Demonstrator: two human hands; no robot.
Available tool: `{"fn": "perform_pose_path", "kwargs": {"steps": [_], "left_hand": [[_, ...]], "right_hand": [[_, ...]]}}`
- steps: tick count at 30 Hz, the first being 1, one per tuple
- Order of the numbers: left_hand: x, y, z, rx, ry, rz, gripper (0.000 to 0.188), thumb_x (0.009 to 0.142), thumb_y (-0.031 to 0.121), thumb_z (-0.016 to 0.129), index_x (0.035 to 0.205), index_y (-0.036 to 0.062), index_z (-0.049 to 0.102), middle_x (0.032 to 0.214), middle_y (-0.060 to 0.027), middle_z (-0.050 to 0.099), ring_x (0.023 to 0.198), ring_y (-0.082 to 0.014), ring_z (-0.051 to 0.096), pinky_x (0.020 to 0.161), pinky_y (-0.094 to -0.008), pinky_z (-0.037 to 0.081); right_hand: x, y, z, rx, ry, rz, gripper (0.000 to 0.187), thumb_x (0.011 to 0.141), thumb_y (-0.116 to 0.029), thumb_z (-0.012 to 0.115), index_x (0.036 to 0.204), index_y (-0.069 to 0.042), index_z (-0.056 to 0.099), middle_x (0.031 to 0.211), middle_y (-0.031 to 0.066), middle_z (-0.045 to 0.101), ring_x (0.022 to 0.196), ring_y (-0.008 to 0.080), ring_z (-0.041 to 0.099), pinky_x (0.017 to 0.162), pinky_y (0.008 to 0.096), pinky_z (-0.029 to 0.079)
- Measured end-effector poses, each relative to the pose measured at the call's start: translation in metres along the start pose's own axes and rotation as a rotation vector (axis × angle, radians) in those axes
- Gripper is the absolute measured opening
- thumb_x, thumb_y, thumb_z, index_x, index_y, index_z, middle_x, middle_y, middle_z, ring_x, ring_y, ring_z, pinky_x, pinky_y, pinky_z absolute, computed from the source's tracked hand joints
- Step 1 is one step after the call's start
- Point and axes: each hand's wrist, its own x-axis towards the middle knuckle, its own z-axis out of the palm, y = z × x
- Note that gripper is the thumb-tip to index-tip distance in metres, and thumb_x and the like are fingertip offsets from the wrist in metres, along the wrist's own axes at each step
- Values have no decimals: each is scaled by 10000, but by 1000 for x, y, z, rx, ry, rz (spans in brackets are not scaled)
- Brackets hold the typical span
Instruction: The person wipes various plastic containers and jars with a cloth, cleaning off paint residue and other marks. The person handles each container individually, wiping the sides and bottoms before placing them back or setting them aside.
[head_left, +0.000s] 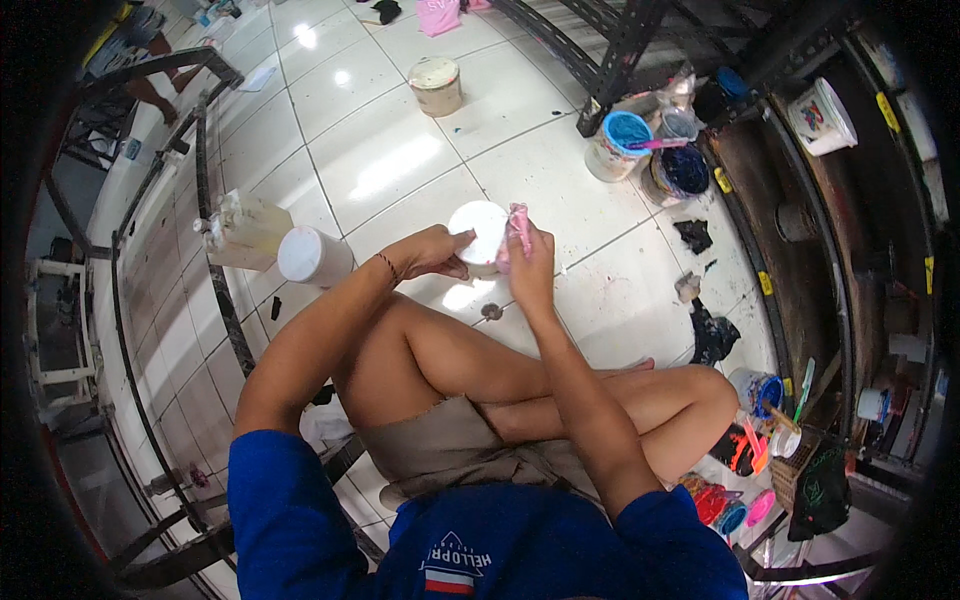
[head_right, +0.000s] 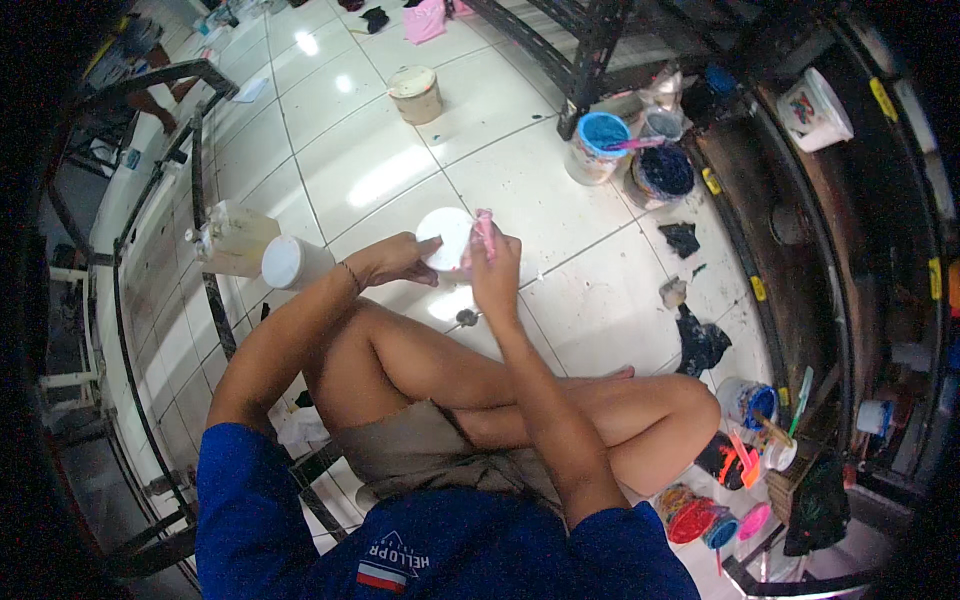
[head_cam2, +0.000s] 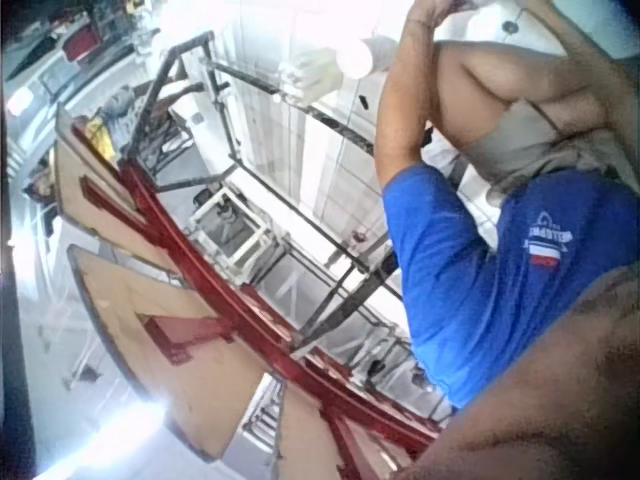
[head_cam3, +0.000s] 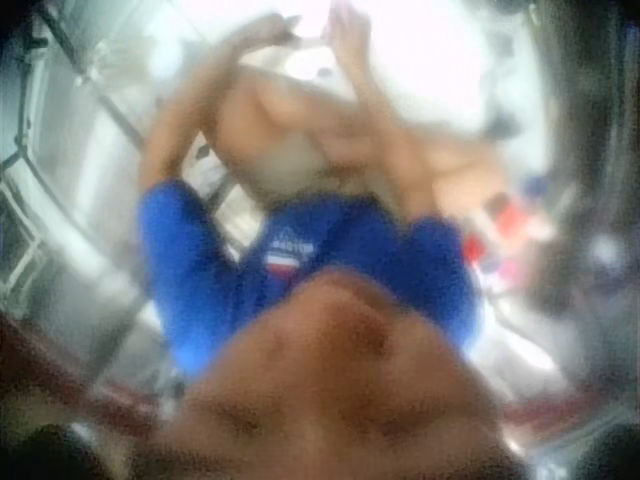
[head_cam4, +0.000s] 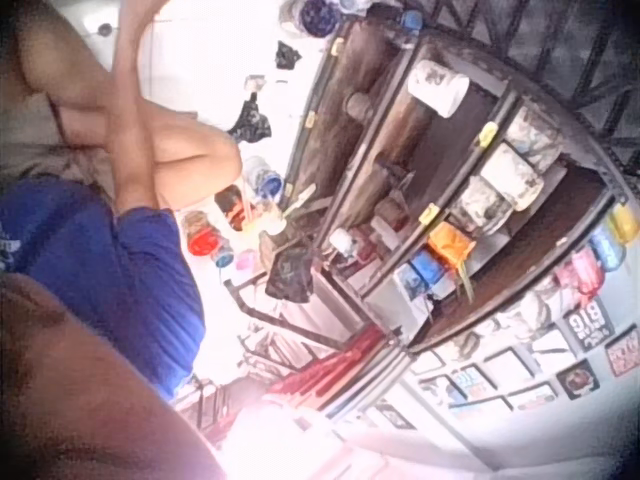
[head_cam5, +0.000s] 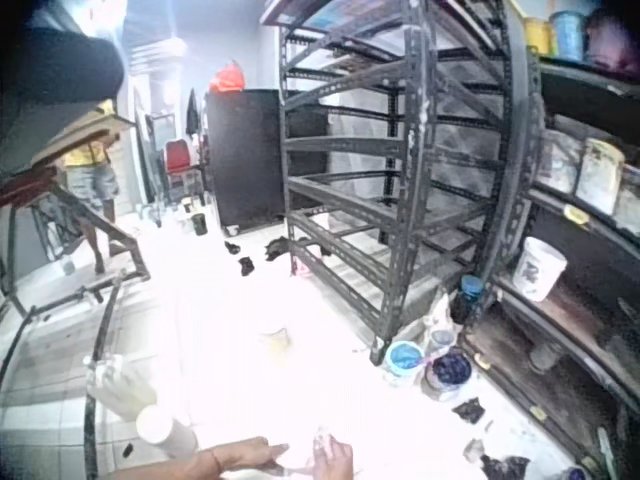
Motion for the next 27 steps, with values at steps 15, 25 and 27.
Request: {"fn": "perform_pose_path", "kwargs": {"steps": [15, 25, 27], "left_hand": [[17, 5, 37, 111, 150, 100, 688, 973, 478, 464, 1126, -191, 503, 1000, -262, 637, 852, -279, 672, 784, -350, 585], [12, 29, 28, 389, 167, 163, 657, 964, 479, 480, 1062, -169, 530, 924, -222, 657, 799, -246, 685, 733, -328, 594], [7, 27, 27, 332, 222, 207, 625, 970, 462, 476, 1073, -152, 531, 898, -205, 656, 778, -240, 684, 719, -325, 594]], "right_hand": [[23, -13, -2, -523, 104, -250, 430, 889, -91, 551, 1308, -26, 477, 1103, 217, 507, 973, 363, 528, 804, 430, 473], [105, -31, -8, -722, -378, -670, 312, 950, -356, 464, 1049, -158, 684, 957, 153, 594, 884, 325, 571, 775, 433, 471], [121, -21, -11, -661, -461, -466, 362, 958, -402, 445, 1050, -146, 684, 972, 164, 606, 923, 313, 582, 803, 420, 478]]}}
